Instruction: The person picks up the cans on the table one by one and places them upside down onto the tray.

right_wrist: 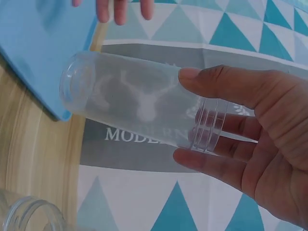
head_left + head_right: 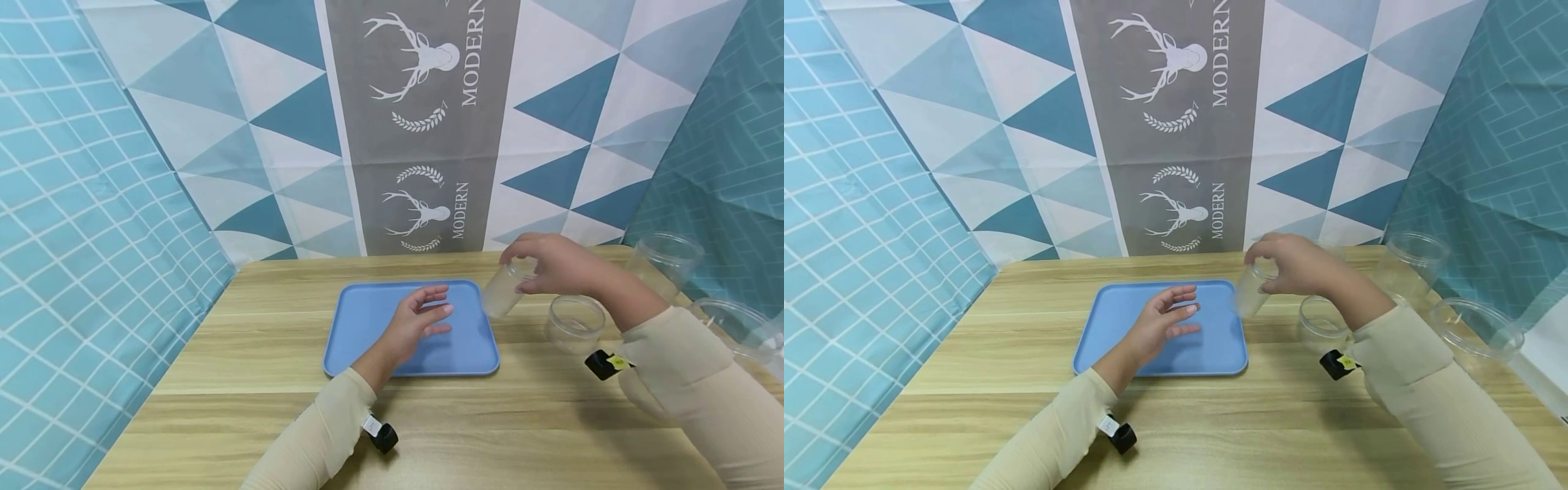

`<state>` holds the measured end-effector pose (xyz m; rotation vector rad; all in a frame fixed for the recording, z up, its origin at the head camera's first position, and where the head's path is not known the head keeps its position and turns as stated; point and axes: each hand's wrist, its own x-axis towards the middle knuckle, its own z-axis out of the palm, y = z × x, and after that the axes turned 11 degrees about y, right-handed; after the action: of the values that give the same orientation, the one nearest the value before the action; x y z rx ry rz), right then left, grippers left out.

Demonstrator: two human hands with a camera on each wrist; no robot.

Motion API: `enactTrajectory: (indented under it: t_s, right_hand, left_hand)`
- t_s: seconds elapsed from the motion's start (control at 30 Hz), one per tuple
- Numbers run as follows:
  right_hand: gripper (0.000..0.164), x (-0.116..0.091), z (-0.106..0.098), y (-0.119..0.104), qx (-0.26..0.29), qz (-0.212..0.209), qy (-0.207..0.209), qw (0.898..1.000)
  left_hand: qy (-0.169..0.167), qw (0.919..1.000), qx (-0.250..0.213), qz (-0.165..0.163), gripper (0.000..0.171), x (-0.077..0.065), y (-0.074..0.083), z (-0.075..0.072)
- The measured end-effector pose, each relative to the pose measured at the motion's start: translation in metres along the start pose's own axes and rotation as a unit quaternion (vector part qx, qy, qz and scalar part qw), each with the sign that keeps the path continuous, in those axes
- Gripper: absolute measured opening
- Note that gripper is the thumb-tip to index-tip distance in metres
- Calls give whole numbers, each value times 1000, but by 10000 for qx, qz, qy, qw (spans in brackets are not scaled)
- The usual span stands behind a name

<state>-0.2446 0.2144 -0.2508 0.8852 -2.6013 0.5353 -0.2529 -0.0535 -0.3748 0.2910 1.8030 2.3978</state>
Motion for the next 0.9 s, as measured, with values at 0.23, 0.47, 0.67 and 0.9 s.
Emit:
enactTrajectory:
  t_s: [0.23, 0.47, 0.67, 0.9]
  right_hand:
    - [42, -5, -4, -6, 349, 46, 182, 9992]
    - [42, -12, -4, -6, 467, 8, 412, 9981]
    - [44, -21, -4, -3, 721, -81, 792, 9942]
    - [47, -32, 1, -1, 854, -41, 1028, 9910]
  left_hand:
    - [24, 9999, -96, -27, 50, 0, -3, -1]
    - [5, 9996, -268, -113, 50, -3, -2, -3]
    - [-52, 9991, -382, -183, 49, -5, -1, -5]
    - [-108, 9983, -458, -339, 52, -9, 2, -4]
